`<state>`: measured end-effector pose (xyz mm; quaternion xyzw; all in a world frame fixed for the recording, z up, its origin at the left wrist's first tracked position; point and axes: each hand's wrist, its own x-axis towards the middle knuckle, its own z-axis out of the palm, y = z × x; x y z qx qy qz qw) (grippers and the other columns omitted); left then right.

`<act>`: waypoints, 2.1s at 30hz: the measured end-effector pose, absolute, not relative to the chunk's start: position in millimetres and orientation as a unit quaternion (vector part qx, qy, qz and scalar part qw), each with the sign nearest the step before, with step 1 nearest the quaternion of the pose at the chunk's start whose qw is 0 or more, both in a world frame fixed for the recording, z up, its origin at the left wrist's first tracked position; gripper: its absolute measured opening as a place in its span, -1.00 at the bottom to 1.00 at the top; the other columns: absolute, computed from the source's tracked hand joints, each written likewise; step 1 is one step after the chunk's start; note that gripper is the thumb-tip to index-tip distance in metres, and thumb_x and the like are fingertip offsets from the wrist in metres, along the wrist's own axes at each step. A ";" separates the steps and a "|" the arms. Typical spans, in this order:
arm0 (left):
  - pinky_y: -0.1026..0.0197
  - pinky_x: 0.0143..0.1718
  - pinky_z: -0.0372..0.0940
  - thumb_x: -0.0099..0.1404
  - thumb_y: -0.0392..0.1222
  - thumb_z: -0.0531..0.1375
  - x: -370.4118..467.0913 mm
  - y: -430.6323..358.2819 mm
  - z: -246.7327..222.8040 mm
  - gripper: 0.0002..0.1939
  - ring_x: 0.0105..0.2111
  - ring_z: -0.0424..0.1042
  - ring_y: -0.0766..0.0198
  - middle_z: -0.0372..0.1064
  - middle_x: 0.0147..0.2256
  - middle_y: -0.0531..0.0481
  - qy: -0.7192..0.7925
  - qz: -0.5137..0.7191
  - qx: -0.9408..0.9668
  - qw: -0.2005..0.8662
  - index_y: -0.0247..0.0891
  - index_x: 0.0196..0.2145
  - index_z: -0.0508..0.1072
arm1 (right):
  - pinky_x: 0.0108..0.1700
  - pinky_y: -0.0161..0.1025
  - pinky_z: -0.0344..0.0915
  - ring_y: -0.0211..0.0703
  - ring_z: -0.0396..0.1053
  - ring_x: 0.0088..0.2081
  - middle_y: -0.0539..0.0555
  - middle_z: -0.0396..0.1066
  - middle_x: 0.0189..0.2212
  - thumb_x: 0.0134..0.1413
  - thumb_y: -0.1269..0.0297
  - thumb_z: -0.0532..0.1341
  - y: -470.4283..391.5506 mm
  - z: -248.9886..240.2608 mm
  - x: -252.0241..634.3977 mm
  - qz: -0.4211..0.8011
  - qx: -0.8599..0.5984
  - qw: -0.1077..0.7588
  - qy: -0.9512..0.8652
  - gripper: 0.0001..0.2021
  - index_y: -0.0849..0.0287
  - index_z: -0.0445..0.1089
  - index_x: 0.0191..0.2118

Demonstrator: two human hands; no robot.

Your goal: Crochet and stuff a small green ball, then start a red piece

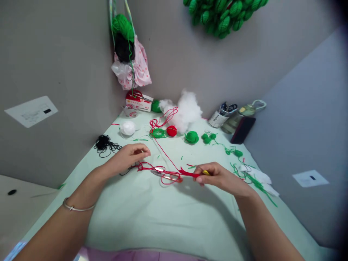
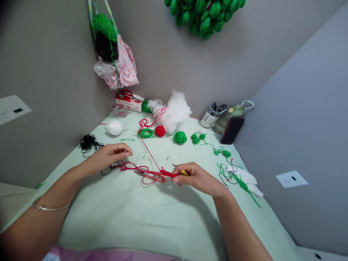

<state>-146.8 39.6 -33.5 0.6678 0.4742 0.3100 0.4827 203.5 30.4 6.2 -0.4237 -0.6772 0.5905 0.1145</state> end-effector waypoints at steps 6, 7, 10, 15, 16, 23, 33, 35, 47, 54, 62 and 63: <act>0.11 0.13 0.26 0.37 -0.09 0.19 -82.4 55.4 -43.6 -0.59 0.12 0.40 0.08 0.46 0.18 -0.07 0.404 0.323 0.752 0.408 -0.08 0.14 0.54 | -0.47 -0.29 0.04 -0.32 0.18 -0.54 -0.02 0.38 -0.57 -0.01 -0.03 0.46 24.8 -6.3 231.6 0.596 -0.422 0.258 -0.632 -0.65 0.19 0.52 -0.42; 0.13 0.07 0.30 0.33 -0.08 0.23 -75.0 58.9 -45.7 -0.62 0.01 0.47 0.10 0.54 0.07 -0.06 0.399 0.317 0.754 0.414 -0.09 0.09 0.58 | -0.50 -0.29 0.03 -0.33 0.18 -0.56 -0.03 0.36 -0.59 -0.08 -0.04 0.49 25.6 -8.4 235.0 0.598 -0.416 0.300 -0.616 -0.63 0.18 0.50 -0.44; 0.15 -0.10 0.34 0.26 0.01 0.30 -76.0 70.9 -46.0 -0.76 -0.26 0.49 0.14 0.60 -0.28 -0.02 0.420 0.341 0.731 0.416 -0.18 -0.26 0.66 | -0.57 -0.30 -0.06 -0.36 0.07 -0.64 -0.07 0.29 -0.62 -0.26 -0.15 0.53 29.2 -14.3 247.5 0.588 -0.412 0.401 -0.569 -0.53 0.12 0.42 -0.50; 0.14 -0.23 0.23 0.37 0.07 0.17 -145.9 90.0 -32.4 -0.72 -0.37 0.31 0.19 0.35 -0.51 0.08 0.519 0.535 0.573 0.341 -0.18 -0.28 0.49 | -0.57 -0.28 -0.24 -0.39 -0.29 -0.64 -0.20 -0.03 -0.68 -0.12 -0.27 0.41 35.1 -17.8 267.6 0.528 -0.458 0.491 -0.520 -0.51 0.04 0.32 -0.46; 0.13 -0.27 0.22 0.40 0.10 0.12 -160.9 92.5 -30.8 -0.71 -0.39 0.30 0.19 0.27 -0.56 0.10 0.525 0.568 0.539 0.333 -0.15 -0.22 0.46 | -0.57 -0.27 -0.25 -0.38 -0.34 -0.63 -0.21 -0.08 -0.67 -0.06 -0.27 0.37 36.8 -17.8 269.4 0.513 -0.469 0.504 -0.512 -0.53 0.04 0.33 -0.43; -0.02 -0.17 0.35 0.34 0.19 0.16 -197.9 96.6 -37.9 -0.62 -0.15 0.46 0.03 0.49 -0.42 0.03 0.572 0.604 0.475 0.288 -0.09 -0.06 0.47 | -0.56 -0.27 -0.21 -0.39 -0.23 -0.60 -0.07 0.26 -0.51 0.01 -0.14 0.31 52.2 -27.8 270.1 0.402 -0.562 0.536 -0.484 -0.58 0.13 0.44 -0.21; -0.03 0.33 0.09 0.11 -0.13 0.44 -152.6 60.9 -37.1 -0.87 0.14 0.36 -0.05 0.56 -0.04 -0.06 0.522 0.362 0.731 0.250 -0.15 -0.46 0.58 | -0.33 -0.19 0.16 -0.20 0.18 -0.47 0.07 0.45 -0.38 0.13 0.10 0.24 44.7 -38.9 247.7 0.203 -0.642 0.457 -0.581 -0.68 0.17 0.50 -0.08; -0.05 0.28 0.13 0.13 -0.10 0.42 -138.4 48.4 -45.1 -0.90 0.10 0.39 -0.06 0.56 -0.04 -0.10 0.478 0.294 0.779 0.280 -0.11 -0.45 0.60 | -0.37 -0.20 0.15 -0.18 0.22 -0.50 0.02 0.41 -0.51 0.14 0.04 0.25 39.7 -40.4 232.0 0.250 -0.621 0.424 -0.610 -0.70 0.16 0.54 -0.18; 0.25 -0.30 0.23 0.34 0.02 0.27 -120.5 28.9 -13.8 -0.79 -0.32 0.34 0.20 0.42 -0.34 0.00 0.477 0.338 0.680 0.442 -0.15 -0.33 0.53 | -0.33 -0.26 0.15 -0.26 0.16 -0.46 -0.12 0.26 -0.52 0.15 0.15 0.30 27.9 -51.7 172.6 0.434 -0.494 0.311 -0.686 -0.48 0.18 0.40 0.21; 0.25 -0.22 0.30 0.36 0.04 0.30 -113.8 36.5 -17.7 -0.76 -0.30 0.45 0.22 0.41 -0.40 0.03 0.416 0.368 0.604 0.571 -0.18 -0.29 0.47 | -0.48 -0.30 0.09 -0.35 0.14 -0.57 -0.02 0.42 -0.56 0.12 -0.05 0.30 48.0 -42.1 167.6 0.531 -0.450 0.329 -0.638 -0.63 0.22 0.51 -0.37; 0.23 -0.24 0.39 0.32 -0.03 0.34 -117.2 40.7 -33.6 -0.77 -0.43 0.47 0.27 0.28 -0.52 0.13 0.403 0.401 0.495 0.657 -0.21 -0.30 0.43 | -0.57 -0.21 -0.27 -0.38 -0.19 -0.64 -0.11 0.19 -0.63 0.12 -0.18 0.25 90.7 -29.2 266.4 0.330 -0.571 0.572 -0.489 -0.60 0.08 0.28 -0.38; 0.24 -0.24 0.39 0.33 -0.04 0.33 -114.6 40.3 -34.3 -0.78 -0.44 0.45 0.29 0.28 -0.52 0.13 0.393 0.404 0.490 0.665 -0.21 -0.30 0.44 | -0.57 -0.20 -0.27 -0.37 -0.17 -0.63 -0.11 0.17 -0.63 0.14 -0.14 0.24 90.4 -28.5 273.8 0.299 -0.582 0.588 -0.475 -0.63 0.07 0.27 -0.37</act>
